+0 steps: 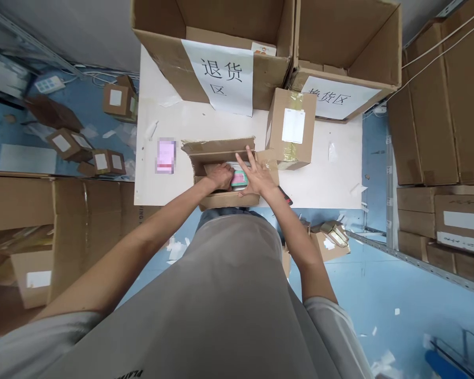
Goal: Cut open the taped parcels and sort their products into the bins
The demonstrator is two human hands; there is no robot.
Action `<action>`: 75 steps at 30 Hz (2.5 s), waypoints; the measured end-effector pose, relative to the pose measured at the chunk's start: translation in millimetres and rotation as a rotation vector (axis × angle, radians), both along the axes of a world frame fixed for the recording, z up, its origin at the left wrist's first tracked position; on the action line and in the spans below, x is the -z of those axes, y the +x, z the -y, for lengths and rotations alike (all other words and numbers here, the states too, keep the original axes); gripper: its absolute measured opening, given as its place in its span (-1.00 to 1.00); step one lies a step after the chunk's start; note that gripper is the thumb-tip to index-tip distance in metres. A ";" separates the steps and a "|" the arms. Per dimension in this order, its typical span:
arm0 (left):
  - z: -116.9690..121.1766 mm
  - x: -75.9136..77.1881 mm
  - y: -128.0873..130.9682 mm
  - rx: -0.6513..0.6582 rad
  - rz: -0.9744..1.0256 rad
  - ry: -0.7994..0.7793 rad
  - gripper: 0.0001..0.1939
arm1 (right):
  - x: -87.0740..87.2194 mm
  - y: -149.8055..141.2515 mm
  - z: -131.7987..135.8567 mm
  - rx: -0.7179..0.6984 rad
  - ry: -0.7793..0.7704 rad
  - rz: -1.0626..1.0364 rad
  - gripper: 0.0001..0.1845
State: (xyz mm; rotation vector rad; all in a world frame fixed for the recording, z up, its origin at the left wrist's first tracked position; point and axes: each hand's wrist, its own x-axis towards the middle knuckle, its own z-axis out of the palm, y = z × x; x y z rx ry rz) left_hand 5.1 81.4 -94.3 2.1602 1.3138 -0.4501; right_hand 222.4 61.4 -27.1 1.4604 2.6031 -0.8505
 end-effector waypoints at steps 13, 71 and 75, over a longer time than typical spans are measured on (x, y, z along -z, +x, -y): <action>-8.5 -80.1 -41.4 -0.226 0.262 0.095 -0.34 | -16.6 16.5 1.3 0.371 -0.181 -0.497 0.60; 40.9 -182.5 26.1 -0.908 1.392 -0.316 -0.32 | -126.2 -12.0 90.7 0.983 -0.336 -1.300 0.17; 35.4 -175.4 31.9 -0.913 1.319 -0.485 -0.27 | -114.3 5.3 84.6 1.052 -0.411 -1.355 0.09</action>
